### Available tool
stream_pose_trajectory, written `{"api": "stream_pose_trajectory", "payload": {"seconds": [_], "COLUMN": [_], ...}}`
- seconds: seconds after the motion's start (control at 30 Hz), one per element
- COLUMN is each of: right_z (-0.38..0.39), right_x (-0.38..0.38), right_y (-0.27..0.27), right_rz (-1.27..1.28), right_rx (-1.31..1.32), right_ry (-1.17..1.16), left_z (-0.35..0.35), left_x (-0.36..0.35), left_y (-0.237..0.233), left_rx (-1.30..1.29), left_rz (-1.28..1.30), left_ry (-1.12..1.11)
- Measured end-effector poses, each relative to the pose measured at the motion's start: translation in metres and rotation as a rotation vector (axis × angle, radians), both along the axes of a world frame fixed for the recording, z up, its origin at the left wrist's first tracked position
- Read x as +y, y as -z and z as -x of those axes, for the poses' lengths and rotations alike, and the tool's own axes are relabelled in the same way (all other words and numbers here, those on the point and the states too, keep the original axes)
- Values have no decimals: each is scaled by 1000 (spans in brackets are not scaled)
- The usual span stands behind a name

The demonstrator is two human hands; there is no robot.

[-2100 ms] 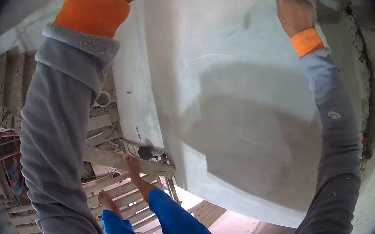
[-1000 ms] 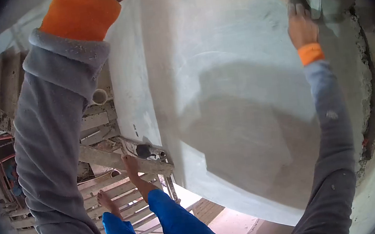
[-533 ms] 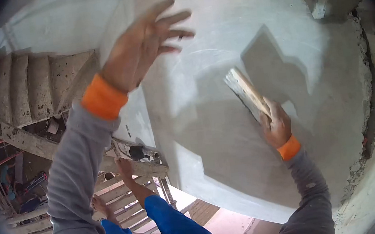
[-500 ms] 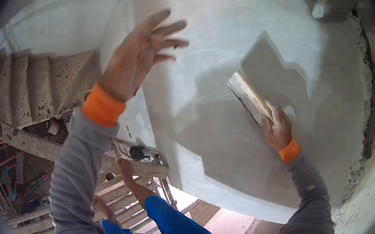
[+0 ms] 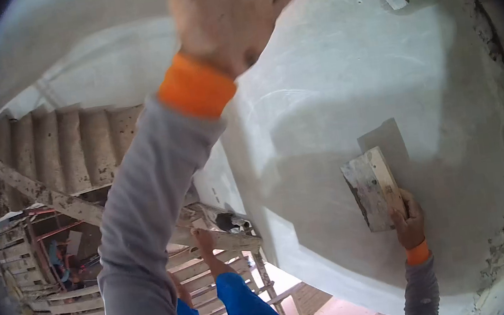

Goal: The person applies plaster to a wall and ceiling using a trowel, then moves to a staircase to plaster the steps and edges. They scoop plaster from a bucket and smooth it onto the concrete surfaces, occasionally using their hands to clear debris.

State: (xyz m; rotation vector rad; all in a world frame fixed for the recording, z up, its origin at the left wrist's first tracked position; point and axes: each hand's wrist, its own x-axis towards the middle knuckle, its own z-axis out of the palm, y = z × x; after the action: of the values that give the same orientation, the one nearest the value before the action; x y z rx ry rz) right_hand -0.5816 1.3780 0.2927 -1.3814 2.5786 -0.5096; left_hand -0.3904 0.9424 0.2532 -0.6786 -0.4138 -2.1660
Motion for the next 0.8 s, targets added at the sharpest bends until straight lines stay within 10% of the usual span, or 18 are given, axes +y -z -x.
{"api": "stream_pose_trajectory", "payload": {"seconds": [0.33,0.57,0.67,0.7,0.73,0.77,0.8], "right_z": [13,15,12,13,14,14,12], "right_x": [16,15,16,16,15,12,11], "right_y": [9,10,13,16,16,15,14], "right_rz": [30,37,32,37,40,16,-5], "right_rx": [-126,-110,-104,-63,-18,-22,-27], "right_ry": [-12,-18,27,12,-5,18,48], "left_z": [29,-40,-81,-130,-152,-173,-163], "left_x": [-11,-2,-4,-35,-36,-38,9], "left_y": [-46,-49,-31,-24,-13,-1,-5], "left_rx": [136,-65,-230,-34,-92,-147,-488], "left_rz": [187,215,325,-55,-210,-365,-303], "left_ry": [67,-197,-635,-111,-96,-87,-585]}}
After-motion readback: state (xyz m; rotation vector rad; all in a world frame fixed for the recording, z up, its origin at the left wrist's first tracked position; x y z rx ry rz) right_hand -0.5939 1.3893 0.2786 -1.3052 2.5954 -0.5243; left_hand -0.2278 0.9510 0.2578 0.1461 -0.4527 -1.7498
